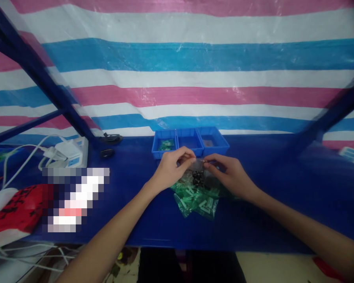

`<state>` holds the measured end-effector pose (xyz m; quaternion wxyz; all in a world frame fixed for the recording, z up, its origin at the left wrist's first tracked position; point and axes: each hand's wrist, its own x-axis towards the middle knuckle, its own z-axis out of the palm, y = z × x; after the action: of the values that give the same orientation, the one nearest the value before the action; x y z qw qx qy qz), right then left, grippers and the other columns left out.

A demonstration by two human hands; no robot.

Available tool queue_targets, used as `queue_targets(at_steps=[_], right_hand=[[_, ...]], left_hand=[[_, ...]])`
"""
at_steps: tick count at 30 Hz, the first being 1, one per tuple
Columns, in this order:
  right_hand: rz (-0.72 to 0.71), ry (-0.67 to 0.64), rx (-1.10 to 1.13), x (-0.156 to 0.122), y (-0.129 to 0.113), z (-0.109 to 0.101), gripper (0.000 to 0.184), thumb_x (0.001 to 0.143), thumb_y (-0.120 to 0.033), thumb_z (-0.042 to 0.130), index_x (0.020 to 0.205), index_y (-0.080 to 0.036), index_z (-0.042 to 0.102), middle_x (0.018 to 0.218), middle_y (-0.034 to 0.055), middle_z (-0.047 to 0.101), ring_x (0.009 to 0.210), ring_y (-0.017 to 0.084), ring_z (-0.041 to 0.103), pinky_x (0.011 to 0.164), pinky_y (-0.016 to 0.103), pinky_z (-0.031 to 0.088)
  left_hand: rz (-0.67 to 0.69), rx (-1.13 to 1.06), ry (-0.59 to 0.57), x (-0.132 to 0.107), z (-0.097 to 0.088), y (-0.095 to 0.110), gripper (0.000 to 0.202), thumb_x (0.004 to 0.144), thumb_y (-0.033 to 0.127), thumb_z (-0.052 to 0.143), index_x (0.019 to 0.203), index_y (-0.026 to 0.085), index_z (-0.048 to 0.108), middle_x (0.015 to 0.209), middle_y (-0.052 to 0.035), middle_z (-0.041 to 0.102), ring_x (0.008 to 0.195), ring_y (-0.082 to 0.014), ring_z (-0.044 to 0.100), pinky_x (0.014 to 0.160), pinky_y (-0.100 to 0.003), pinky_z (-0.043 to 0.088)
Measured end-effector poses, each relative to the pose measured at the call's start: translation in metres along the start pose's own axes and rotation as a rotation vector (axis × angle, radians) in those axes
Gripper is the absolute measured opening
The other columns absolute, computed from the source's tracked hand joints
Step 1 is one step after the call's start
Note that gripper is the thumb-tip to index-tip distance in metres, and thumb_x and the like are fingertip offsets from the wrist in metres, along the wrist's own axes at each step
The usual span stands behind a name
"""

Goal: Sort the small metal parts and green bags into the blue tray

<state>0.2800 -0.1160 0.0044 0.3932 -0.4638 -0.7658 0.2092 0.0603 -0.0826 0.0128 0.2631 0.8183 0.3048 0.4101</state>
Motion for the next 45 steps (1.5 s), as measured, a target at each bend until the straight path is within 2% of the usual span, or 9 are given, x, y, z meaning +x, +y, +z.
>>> queue_targets(at_steps=[3,6,11,19,23,27,33,40,45], right_hand=[[0.039,0.020,0.084,0.0016,0.0001,-0.0008,0.020,0.094,-0.037,0.060,0.098,-0.021,0.070,0.086,0.0031,0.074,0.074,0.019,0.068,0.063,0.029,0.052],[0.092,0.026,0.213,0.0042,0.0027,-0.0023,0.022,0.092,-0.040,0.062,0.094,-0.020,0.070,0.083,0.0037,0.073,0.075,0.020,0.068,0.066,0.031,0.055],[0.147,-0.019,0.396,0.0058,0.0011,-0.0030,0.022,0.090,-0.041,0.065,0.093,-0.020,0.068,0.079,0.0037,0.074,0.074,0.020,0.070,0.068,0.032,0.057],[0.169,0.006,0.429,0.0018,-0.0006,0.0010,0.026,0.090,-0.038,0.066,0.109,-0.022,0.064,0.076,0.0010,0.072,0.065,0.017,0.066,0.059,0.030,0.055],[0.124,-0.024,0.403,0.0002,0.0019,0.0026,0.020,0.094,-0.037,0.060,0.107,-0.022,0.065,0.083,0.0031,0.073,0.073,0.018,0.069,0.062,0.030,0.056],[0.130,-0.020,0.363,-0.0023,0.0011,0.0044,0.021,0.092,-0.037,0.063,0.106,-0.023,0.066,0.093,0.0052,0.075,0.081,0.021,0.072,0.067,0.032,0.059],[0.129,0.022,0.265,-0.0027,0.0010,0.0047,0.019,0.091,-0.040,0.065,0.098,-0.023,0.069,0.087,0.0043,0.074,0.079,0.021,0.071,0.071,0.034,0.059],[0.129,0.091,0.289,-0.0009,0.0014,0.0040,0.019,0.092,-0.041,0.063,0.094,-0.022,0.067,0.081,0.0030,0.070,0.073,0.019,0.068,0.060,0.030,0.055],[0.139,0.143,0.349,-0.0002,0.0042,0.0036,0.020,0.091,-0.042,0.064,0.095,-0.023,0.066,0.076,0.0021,0.067,0.067,0.018,0.064,0.053,0.028,0.051]], left_hand=[[0.044,0.104,-0.025,-0.0024,0.0015,-0.0004,0.013,0.100,0.026,0.055,0.110,0.021,0.060,0.092,-0.0020,0.067,0.078,-0.0128,0.065,0.067,-0.025,0.054],[0.140,0.286,-0.043,-0.0051,0.0033,-0.0032,0.032,0.097,0.025,0.057,0.128,0.026,0.053,0.115,-0.0061,0.060,0.087,-0.0146,0.065,0.072,-0.028,0.057],[0.232,0.519,-0.081,-0.0067,0.0041,-0.0077,0.036,0.094,0.026,0.060,0.129,0.030,0.052,0.132,-0.0093,0.046,0.101,-0.0196,0.061,0.071,-0.030,0.058],[0.252,0.556,-0.037,-0.0063,0.0017,-0.0059,0.022,0.098,0.022,0.051,0.119,0.023,0.058,0.128,-0.0109,0.048,0.097,-0.0178,0.061,0.067,-0.027,0.054],[0.253,0.556,-0.049,-0.0061,0.0006,-0.0048,0.020,0.102,0.025,0.046,0.114,0.020,0.061,0.116,-0.0093,0.055,0.093,-0.0169,0.062,0.071,-0.028,0.054],[0.274,0.541,-0.052,-0.0058,0.0009,-0.0058,0.023,0.104,0.026,0.042,0.112,0.019,0.062,0.105,-0.0076,0.060,0.094,-0.0176,0.063,0.077,-0.030,0.055],[0.293,0.547,-0.047,-0.0056,0.0030,-0.0069,0.021,0.105,0.027,0.043,0.113,0.018,0.061,0.102,-0.0065,0.064,0.096,-0.0186,0.064,0.081,-0.032,0.056],[0.208,0.512,-0.007,-0.0059,0.0020,-0.0027,0.034,0.103,0.028,0.045,0.137,0.024,0.045,0.109,-0.0067,0.063,0.086,-0.0171,0.066,0.073,-0.031,0.057],[0.198,0.493,0.015,-0.0059,0.0024,-0.0033,0.042,0.098,0.025,0.052,0.139,0.025,0.041,0.113,-0.0074,0.060,0.087,-0.0175,0.065,0.072,-0.032,0.058]])
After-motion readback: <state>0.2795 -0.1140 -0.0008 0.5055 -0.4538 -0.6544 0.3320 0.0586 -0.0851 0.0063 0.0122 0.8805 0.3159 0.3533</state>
